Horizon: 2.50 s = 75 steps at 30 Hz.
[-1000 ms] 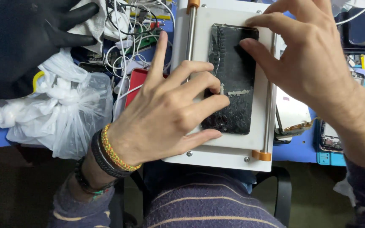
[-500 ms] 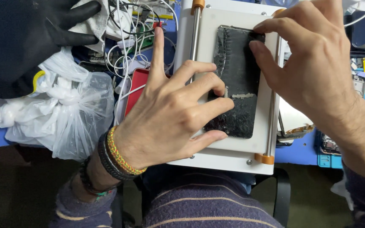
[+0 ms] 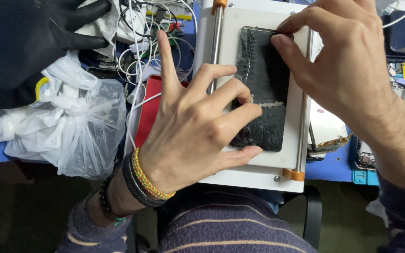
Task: The person uses a thin metal blade to scrape old adhesive residue off the back glass of a disassembled smartphone on a blue workbench. They then place the phone into a white pressing fixture, secure it, and continue scraping adhesive from the back panel with the blade.
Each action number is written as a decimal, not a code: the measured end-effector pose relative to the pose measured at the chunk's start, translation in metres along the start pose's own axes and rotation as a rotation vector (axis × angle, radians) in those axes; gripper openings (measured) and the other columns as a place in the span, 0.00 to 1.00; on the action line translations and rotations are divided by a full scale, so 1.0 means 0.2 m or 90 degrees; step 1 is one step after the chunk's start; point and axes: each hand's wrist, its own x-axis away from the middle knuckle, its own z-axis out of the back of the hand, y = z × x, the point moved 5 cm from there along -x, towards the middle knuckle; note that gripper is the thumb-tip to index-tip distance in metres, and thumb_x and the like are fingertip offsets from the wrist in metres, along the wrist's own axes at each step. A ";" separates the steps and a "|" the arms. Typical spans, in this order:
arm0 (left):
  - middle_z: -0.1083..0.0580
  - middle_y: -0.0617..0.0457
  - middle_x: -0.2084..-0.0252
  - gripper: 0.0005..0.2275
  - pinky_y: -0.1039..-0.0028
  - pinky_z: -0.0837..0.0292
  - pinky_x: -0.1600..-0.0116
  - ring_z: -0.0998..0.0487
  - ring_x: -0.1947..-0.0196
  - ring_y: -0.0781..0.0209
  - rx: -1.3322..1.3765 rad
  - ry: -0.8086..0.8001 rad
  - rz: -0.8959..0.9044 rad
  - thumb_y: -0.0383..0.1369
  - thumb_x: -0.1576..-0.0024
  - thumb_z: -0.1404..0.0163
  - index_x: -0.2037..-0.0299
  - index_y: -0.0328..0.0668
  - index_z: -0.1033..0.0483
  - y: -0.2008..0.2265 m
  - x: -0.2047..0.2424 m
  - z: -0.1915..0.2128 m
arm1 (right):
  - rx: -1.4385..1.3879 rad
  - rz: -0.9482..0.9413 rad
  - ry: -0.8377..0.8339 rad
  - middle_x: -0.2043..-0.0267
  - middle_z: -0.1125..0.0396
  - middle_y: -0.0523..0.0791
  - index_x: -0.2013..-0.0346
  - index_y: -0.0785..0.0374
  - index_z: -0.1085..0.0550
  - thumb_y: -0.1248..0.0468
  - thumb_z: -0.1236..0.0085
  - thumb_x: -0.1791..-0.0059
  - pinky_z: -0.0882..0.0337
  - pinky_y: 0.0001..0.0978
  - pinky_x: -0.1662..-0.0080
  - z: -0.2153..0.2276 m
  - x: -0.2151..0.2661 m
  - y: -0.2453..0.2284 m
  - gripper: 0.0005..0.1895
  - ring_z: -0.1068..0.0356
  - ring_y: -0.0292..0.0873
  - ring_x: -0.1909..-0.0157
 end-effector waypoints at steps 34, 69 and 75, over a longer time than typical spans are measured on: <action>0.24 0.55 0.47 0.29 0.19 0.69 0.29 0.30 0.40 0.53 0.015 -0.102 -0.116 0.60 0.46 0.54 0.48 0.46 0.21 -0.09 0.28 -0.10 | 0.043 -0.810 0.120 0.48 0.32 0.56 0.42 0.71 0.29 0.61 0.57 0.28 0.27 0.34 0.46 0.61 2.74 0.95 0.15 0.29 0.47 0.50; 0.31 0.55 0.43 0.28 0.34 0.47 0.27 0.35 0.37 0.55 -0.116 0.050 -0.013 0.61 0.34 0.60 0.38 0.53 0.23 0.15 0.31 -0.21 | -0.390 -0.610 0.351 0.57 0.28 0.56 0.54 0.75 0.34 0.58 0.63 0.30 0.23 0.26 0.57 0.27 0.95 -0.53 0.20 0.28 0.43 0.66; 0.31 0.57 0.39 0.25 0.32 0.47 0.27 0.35 0.33 0.59 -0.098 0.080 -0.055 0.57 0.29 0.59 0.33 0.54 0.24 0.13 0.34 -0.20 | -0.252 -0.761 0.114 0.54 0.27 0.57 0.51 0.75 0.30 0.67 0.57 0.42 0.35 0.29 0.72 0.27 0.60 -0.63 0.12 0.35 0.44 0.77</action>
